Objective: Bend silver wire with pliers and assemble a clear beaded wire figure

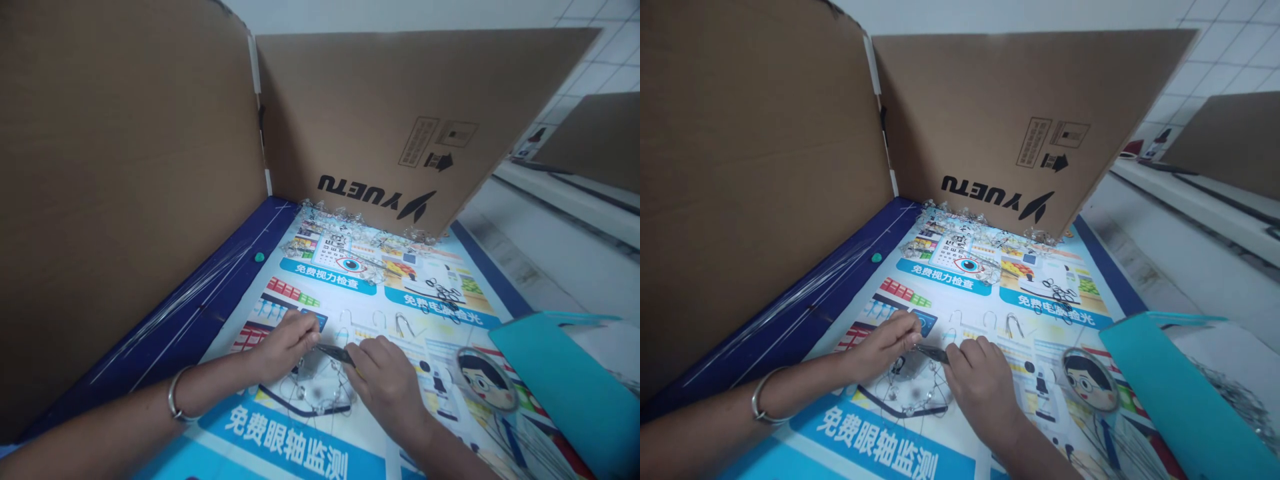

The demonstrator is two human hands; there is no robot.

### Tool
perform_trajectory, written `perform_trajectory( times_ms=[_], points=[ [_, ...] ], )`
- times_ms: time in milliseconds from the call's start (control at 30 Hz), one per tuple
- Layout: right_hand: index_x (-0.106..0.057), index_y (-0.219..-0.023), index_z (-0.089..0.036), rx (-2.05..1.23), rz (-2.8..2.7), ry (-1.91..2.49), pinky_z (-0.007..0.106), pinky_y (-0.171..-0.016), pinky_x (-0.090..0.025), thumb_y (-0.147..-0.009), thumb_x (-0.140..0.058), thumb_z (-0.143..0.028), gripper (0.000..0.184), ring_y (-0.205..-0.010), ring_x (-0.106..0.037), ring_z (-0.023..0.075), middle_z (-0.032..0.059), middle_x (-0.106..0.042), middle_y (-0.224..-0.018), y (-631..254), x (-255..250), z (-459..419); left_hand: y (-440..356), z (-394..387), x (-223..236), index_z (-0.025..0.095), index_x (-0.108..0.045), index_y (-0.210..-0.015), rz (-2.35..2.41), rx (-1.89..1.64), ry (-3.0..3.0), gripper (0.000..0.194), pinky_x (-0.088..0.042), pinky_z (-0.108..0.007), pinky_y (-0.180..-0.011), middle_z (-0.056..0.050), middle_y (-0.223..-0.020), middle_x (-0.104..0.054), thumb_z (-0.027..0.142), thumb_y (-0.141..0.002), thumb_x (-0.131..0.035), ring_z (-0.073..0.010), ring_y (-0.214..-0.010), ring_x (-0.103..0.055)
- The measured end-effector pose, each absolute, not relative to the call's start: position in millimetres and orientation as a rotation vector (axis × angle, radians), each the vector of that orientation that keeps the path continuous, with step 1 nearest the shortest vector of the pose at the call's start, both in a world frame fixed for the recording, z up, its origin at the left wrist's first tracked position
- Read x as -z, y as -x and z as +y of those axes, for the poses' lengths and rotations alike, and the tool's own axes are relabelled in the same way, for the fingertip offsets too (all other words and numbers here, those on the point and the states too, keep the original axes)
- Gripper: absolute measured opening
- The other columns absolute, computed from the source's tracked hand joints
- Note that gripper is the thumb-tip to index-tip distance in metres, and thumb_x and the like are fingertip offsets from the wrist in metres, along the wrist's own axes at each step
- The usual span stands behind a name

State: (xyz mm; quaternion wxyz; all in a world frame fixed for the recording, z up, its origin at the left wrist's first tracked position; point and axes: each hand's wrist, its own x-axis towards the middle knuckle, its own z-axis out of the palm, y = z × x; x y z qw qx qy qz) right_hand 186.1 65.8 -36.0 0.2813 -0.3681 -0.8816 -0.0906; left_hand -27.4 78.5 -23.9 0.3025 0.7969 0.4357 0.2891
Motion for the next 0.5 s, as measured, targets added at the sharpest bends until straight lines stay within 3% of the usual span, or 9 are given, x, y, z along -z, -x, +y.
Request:
perform_trajectory(
  times_ms=[500],
  points=[
    [-0.060,-0.088,-0.020,-0.140,-2.315,0.977,0.026,-0.059,-0.042,-0.087,-0.049,-0.025,0.013,-0.069,-0.053,0.0159,0.0036,-0.056,-0.072,-193.5,36.8,69.7,28.3,80.5,23.9,0.018,-0.043,-0.071,1.094,-0.744,-2.214,0.035,-0.034,-0.029,-0.071,0.000,-0.072,-0.048,0.039,-0.095,-0.028,-0.0154,-0.071,-0.044]
  ],
)
